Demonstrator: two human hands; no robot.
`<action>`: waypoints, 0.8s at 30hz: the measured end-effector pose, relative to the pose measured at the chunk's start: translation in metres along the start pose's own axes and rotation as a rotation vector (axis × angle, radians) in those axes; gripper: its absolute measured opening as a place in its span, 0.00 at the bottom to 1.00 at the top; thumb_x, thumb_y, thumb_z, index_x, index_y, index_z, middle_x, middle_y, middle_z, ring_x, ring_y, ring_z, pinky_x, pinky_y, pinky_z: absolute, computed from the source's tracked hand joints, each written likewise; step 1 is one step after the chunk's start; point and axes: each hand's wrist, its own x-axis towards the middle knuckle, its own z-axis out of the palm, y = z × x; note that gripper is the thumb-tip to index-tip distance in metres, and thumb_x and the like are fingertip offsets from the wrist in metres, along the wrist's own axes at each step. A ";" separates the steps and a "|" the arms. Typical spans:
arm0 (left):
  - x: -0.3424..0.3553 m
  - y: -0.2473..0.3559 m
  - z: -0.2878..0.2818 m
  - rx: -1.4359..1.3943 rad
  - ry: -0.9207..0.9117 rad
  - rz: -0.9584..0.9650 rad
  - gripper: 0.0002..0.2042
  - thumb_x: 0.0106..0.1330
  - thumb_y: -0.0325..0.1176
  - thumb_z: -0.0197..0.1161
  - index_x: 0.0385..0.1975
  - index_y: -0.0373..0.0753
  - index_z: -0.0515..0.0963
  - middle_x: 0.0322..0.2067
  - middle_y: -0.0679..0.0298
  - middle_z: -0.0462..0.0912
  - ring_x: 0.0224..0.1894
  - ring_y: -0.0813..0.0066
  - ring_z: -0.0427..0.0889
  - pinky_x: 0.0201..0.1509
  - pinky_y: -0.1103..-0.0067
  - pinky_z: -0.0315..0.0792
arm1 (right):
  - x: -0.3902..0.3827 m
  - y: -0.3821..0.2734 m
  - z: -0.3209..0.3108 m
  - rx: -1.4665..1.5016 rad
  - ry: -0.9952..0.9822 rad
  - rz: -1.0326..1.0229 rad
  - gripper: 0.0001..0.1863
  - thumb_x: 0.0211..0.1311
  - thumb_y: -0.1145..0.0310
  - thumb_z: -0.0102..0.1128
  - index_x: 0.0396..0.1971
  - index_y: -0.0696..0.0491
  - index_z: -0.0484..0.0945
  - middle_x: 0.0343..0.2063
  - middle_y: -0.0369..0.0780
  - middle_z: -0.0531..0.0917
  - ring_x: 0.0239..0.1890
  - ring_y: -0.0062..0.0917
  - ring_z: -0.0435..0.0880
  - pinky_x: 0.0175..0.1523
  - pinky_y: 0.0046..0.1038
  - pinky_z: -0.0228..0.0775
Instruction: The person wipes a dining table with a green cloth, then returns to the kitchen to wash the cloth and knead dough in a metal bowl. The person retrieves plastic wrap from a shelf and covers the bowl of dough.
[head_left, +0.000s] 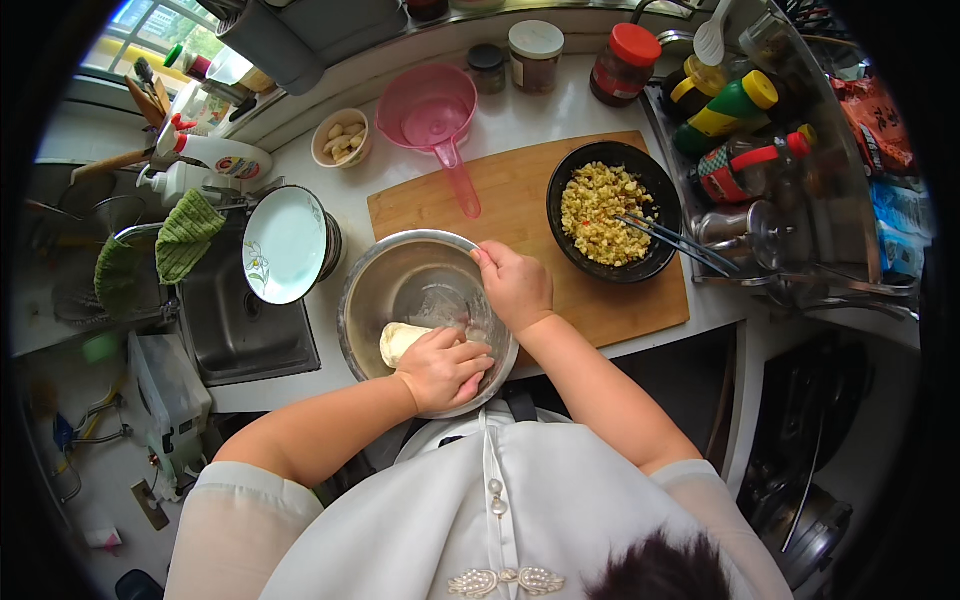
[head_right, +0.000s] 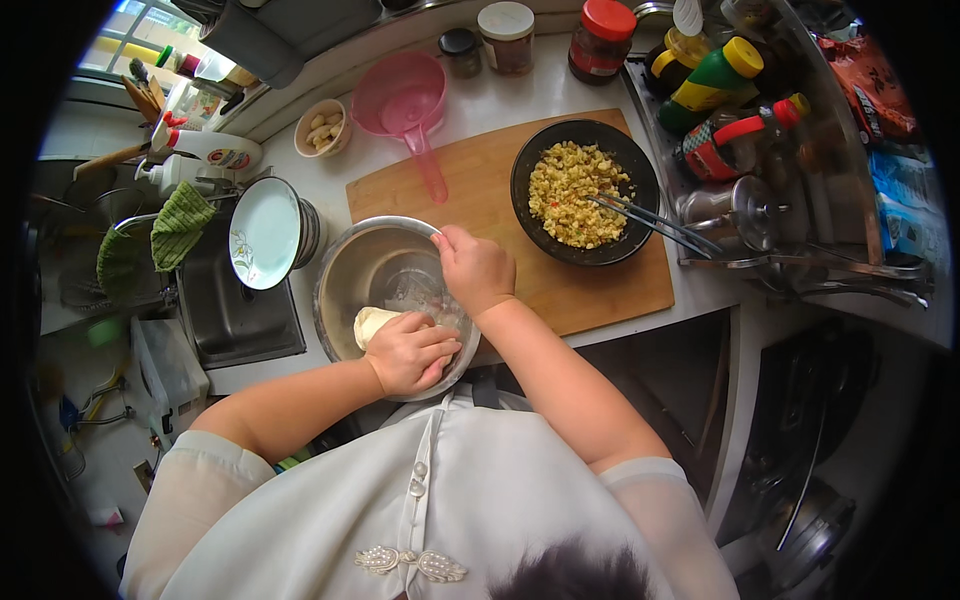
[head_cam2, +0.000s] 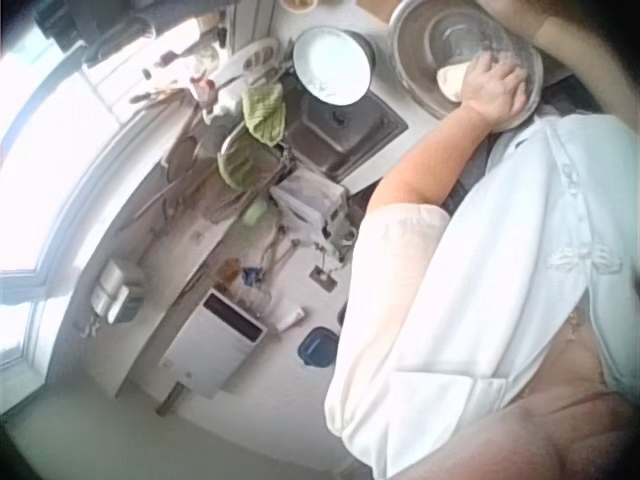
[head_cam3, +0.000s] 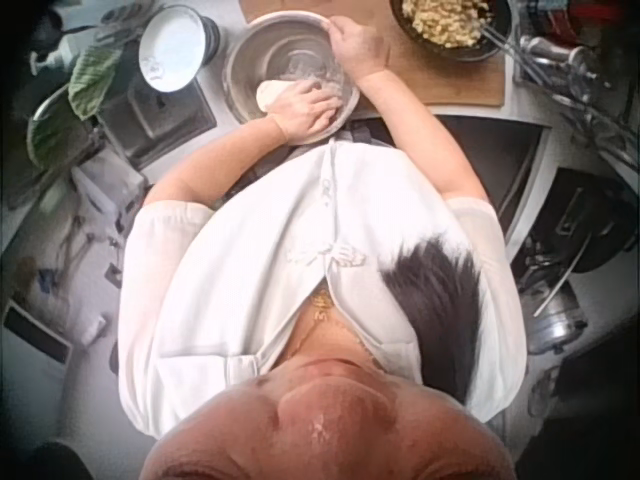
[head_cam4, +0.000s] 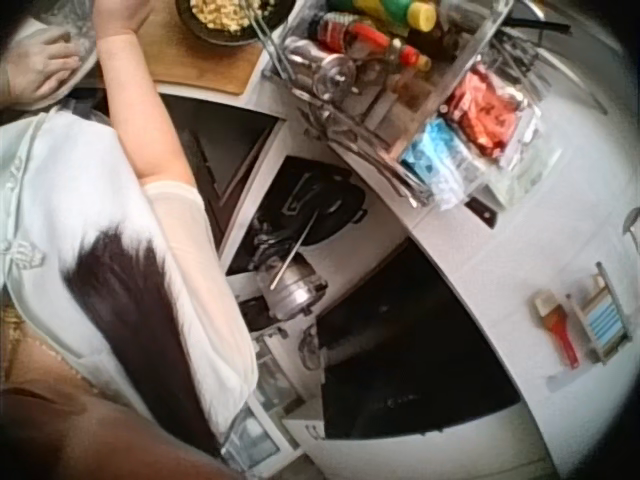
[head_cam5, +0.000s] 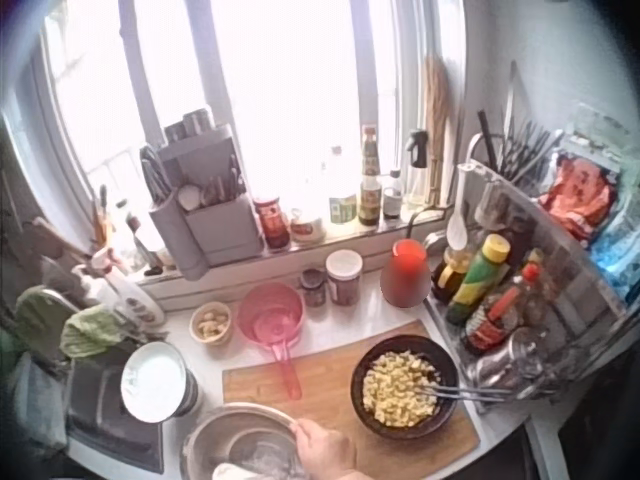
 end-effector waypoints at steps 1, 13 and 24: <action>0.002 -0.003 0.004 0.011 0.001 0.006 0.09 0.50 0.32 0.62 0.32 0.43 0.82 0.38 0.69 0.82 0.35 0.67 0.76 0.44 0.72 0.73 | 0.000 0.001 0.001 0.000 0.006 -0.007 0.13 0.64 0.54 0.53 0.34 0.44 0.82 0.24 0.44 0.82 0.28 0.43 0.82 0.32 0.42 0.71; 0.059 -0.048 0.039 -0.030 -0.171 -0.505 0.16 0.56 0.45 0.55 0.18 0.38 0.79 0.21 0.51 0.81 0.26 0.49 0.80 0.34 0.58 0.72 | 0.001 0.002 0.001 -0.056 0.035 -0.081 0.12 0.64 0.54 0.52 0.31 0.45 0.79 0.21 0.44 0.81 0.26 0.44 0.81 0.30 0.44 0.70; 0.075 -0.070 -0.054 -0.284 -0.102 -0.762 0.18 0.64 0.45 0.52 0.22 0.36 0.79 0.26 0.59 0.81 0.30 0.65 0.78 0.41 0.73 0.71 | 0.009 0.011 -0.021 -0.226 0.011 -0.151 0.14 0.65 0.52 0.49 0.29 0.44 0.78 0.20 0.43 0.81 0.25 0.42 0.81 0.29 0.42 0.70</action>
